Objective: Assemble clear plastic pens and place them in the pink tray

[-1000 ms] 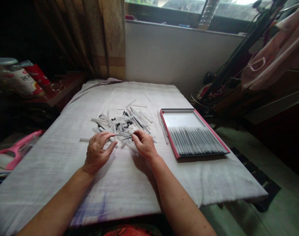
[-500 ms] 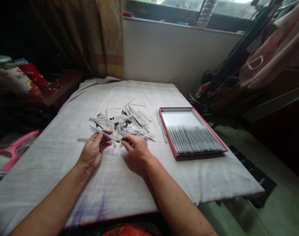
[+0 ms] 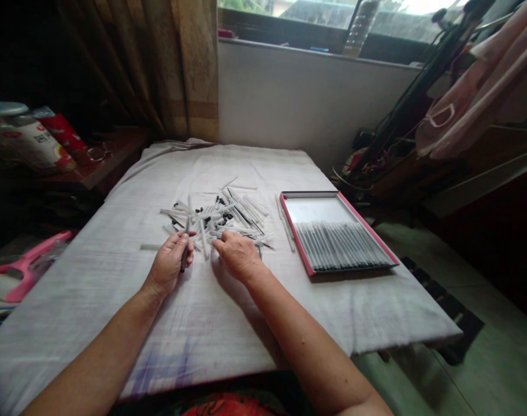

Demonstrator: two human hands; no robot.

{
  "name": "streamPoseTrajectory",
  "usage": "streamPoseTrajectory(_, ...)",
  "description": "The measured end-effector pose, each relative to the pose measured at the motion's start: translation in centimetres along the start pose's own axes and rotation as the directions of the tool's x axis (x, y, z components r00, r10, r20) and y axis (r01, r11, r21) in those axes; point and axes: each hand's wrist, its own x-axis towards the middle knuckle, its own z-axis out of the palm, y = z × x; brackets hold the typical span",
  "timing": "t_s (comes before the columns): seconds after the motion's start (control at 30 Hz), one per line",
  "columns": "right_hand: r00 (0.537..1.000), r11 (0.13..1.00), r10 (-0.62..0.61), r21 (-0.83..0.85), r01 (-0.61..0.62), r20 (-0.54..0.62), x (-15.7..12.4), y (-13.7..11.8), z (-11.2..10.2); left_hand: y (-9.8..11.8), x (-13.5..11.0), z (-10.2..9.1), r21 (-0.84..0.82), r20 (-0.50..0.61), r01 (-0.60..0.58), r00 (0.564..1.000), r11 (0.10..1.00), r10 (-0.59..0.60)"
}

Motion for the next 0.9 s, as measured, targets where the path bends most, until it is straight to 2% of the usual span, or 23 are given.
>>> streamPoseTrajectory(0.23,0.996,0.994,-0.086,-0.063,0.087,0.024,1.7,0.1,-0.5,-0.1,0.3,-0.2,0.008,-0.017,-0.018,1.000,1.000,0.019)
streamPoseTrajectory(0.47,0.996,0.990,-0.090,-0.106,0.092,0.026,3.6,0.1,-0.4,-0.1,0.4,-0.3,0.011,-0.039,-0.045,0.998,0.999,0.046)
streamPoseTrajectory(0.6,0.997,0.993,-0.082,-0.086,0.082,-0.002,3.7,0.3,-0.8,-0.2,0.5,-0.6,0.016,-0.048,-0.057,0.997,0.998,0.057)
streamPoseTrajectory(0.7,0.999,0.999,0.040,0.035,-0.040,-0.016,2.6,1.3,-1.1,-0.3,0.5,-0.7,0.048,-0.031,-0.091,0.995,0.995,0.093)
streamPoseTrajectory(0.77,0.991,0.974,0.125,0.197,-0.112,-0.056,1.4,2.3,-0.8,-0.5,0.4,-0.6,0.093,-0.009,-0.132,0.991,0.987,0.133)
streamPoseTrajectory(0.83,0.974,0.900,0.168,0.426,-0.089,-0.153,0.1,3.3,0.2,-0.7,0.2,-0.5,0.161,0.035,-0.167,0.986,0.973,0.163)
streamPoseTrajectory(0.9,0.947,0.760,0.216,0.650,-0.010,-0.238,-1.0,4.1,1.4,-1.1,-0.2,-0.3,0.256,0.103,-0.204,0.978,0.945,0.183)
